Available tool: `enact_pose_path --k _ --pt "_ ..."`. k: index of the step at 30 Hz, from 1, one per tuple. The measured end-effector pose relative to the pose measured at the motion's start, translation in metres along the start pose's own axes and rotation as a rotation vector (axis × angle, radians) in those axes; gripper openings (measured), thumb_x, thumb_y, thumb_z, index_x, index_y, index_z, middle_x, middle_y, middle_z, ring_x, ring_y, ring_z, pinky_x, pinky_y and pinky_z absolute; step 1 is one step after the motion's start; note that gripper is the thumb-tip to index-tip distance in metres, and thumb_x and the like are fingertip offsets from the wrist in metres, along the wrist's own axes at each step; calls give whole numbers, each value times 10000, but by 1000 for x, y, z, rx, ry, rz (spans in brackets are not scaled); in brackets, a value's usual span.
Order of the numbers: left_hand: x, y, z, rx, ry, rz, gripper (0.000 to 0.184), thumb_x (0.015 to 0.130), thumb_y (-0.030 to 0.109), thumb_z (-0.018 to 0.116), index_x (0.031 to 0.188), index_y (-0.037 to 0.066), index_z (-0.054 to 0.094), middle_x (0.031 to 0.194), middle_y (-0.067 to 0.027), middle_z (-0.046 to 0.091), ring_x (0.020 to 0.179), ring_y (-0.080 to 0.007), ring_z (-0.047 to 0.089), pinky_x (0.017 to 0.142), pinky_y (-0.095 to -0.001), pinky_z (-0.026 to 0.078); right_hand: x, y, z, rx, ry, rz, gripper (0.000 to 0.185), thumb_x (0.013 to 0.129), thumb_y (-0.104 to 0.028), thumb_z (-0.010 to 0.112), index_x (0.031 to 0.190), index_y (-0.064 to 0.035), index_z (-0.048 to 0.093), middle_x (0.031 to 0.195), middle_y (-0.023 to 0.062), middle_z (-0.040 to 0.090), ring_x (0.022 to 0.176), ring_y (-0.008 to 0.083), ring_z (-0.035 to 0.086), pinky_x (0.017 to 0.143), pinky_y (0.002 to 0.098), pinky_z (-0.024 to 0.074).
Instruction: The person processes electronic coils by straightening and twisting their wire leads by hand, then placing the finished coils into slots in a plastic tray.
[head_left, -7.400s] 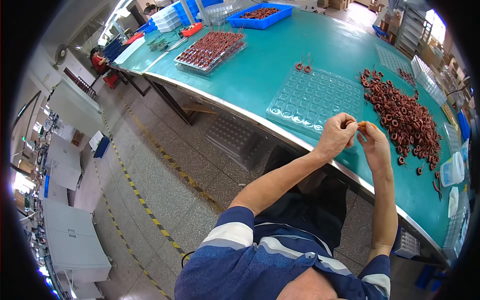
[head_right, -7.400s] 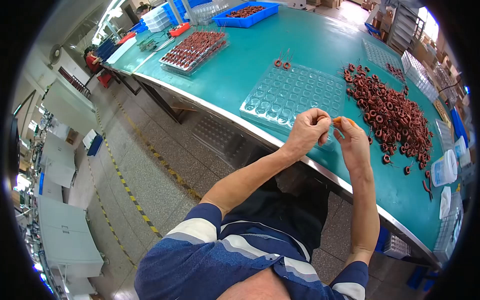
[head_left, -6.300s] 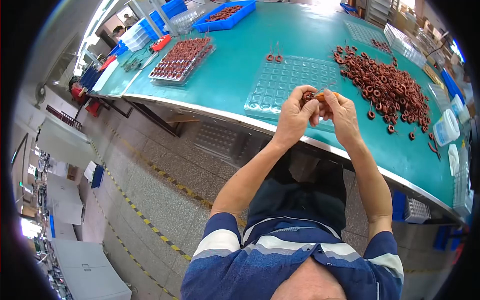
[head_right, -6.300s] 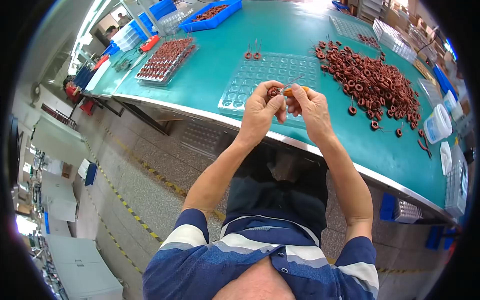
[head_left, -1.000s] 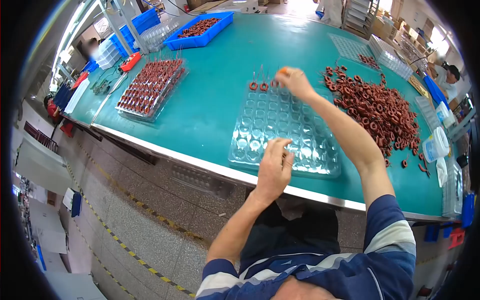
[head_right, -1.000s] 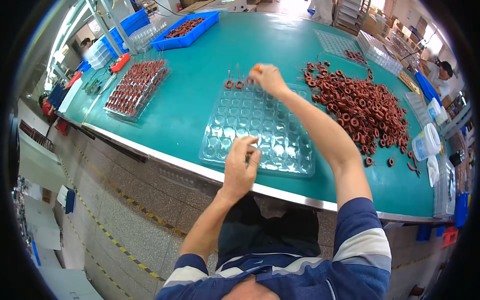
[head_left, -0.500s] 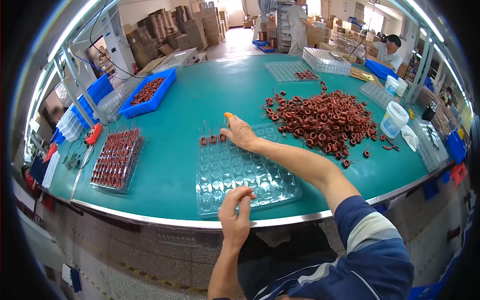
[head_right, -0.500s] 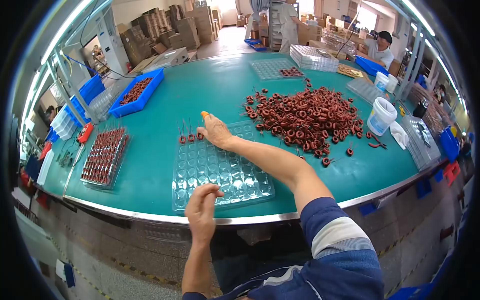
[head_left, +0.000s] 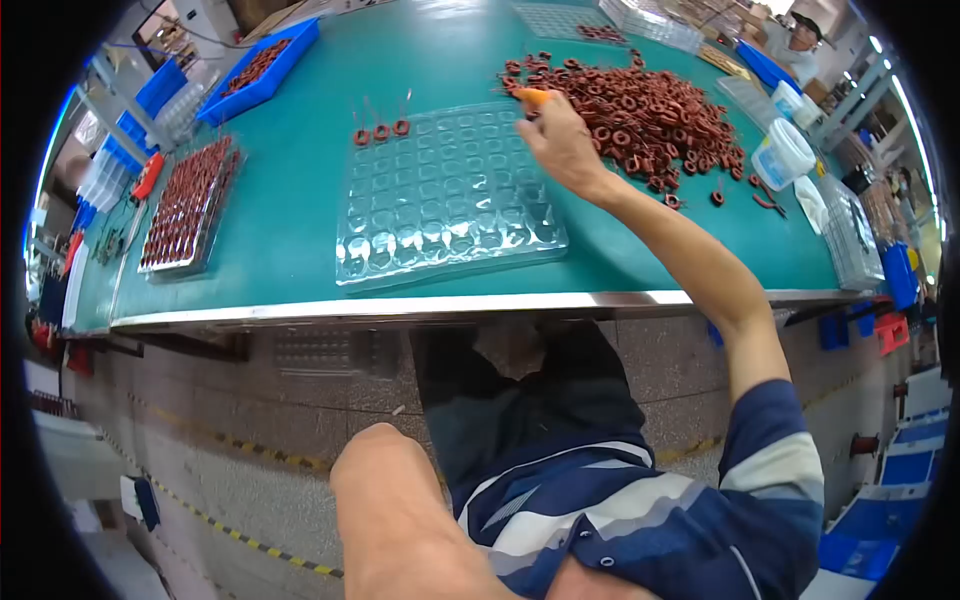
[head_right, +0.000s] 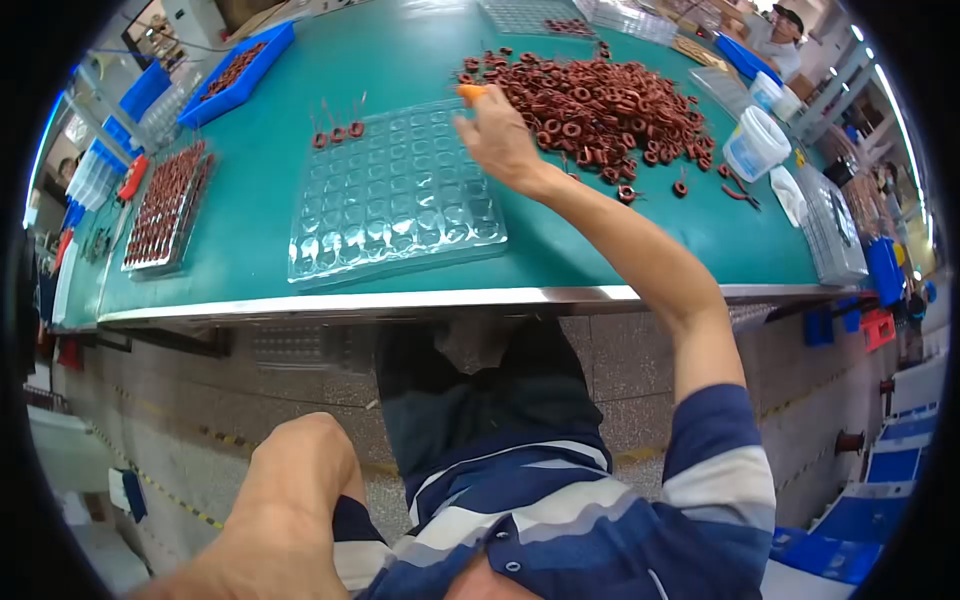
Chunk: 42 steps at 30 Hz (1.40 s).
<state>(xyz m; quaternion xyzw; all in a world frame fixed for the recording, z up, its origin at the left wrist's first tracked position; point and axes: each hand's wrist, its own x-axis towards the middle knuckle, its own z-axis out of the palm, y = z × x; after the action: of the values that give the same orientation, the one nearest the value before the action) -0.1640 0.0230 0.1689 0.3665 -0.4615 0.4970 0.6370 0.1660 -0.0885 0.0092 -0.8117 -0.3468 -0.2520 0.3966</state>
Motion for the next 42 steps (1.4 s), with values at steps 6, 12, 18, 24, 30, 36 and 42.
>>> enact_pose_path --k 6,12,18,24,30,36,42 --pt "-9 2 -4 56 31 91 226 970 210 488 1002 -4 553 876 -148 579 802 -265 601 727 -406 496 -3 24 -30 -45 17 -117 376 866 -95 615 1223 0 545 1011 143 568 706 187 552 707 323 475" --pt "-17 6 -11 213 55 150 186 966 191 495 938 16 554 799 -118 560 736 -228 585 656 -388 497 -37 25 -52 -91 -76 42 344 869 -85 610 1182 40 543 1034 167 553 756 271 584 693 370 484" --pt "-38 2 -29 563 76 163 169 962 171 502 875 37 555 721 -87 542 671 -191 569 585 -370 498 -43 44 -81 -101 -42 63 248 895 -119 603 1082 43 596 963 152 578 748 280 600 702 376 498" --pt "-90 -22 -50 453 235 -418 188 912 134 622 836 7 507 632 -96 546 517 -204 580 462 -287 483 -18 60 -72 -158 -59 -27 200 873 -92 609 1048 5 621 994 114 606 812 293 612 743 347 499" --pt "-76 -17 -67 565 60 -439 316 968 277 566 886 -26 537 639 -108 553 539 -181 579 478 -269 490 21 67 -48 -781 -284 -338 170 853 -137 584 983 -28 600 954 139 617 967 307 581 836 423 467" --pt "-112 -5 -82 877 -113 -628 274 998 216 514 842 -7 550 649 -96 585 527 -132 543 477 -244 456 -4 46 -97 -597 -358 -204 264 874 -265 617 919 -7 583 868 199 637 839 369 629 737 465 507" --pt "-148 -35 -65 829 -180 -910 129 904 72 615 791 16 641 654 -90 586 553 -175 563 505 -301 449 -65 71 -98 -589 -443 -18 307 848 -287 651 1019 -43 574 951 183 644 885 373 630 726 479 498"
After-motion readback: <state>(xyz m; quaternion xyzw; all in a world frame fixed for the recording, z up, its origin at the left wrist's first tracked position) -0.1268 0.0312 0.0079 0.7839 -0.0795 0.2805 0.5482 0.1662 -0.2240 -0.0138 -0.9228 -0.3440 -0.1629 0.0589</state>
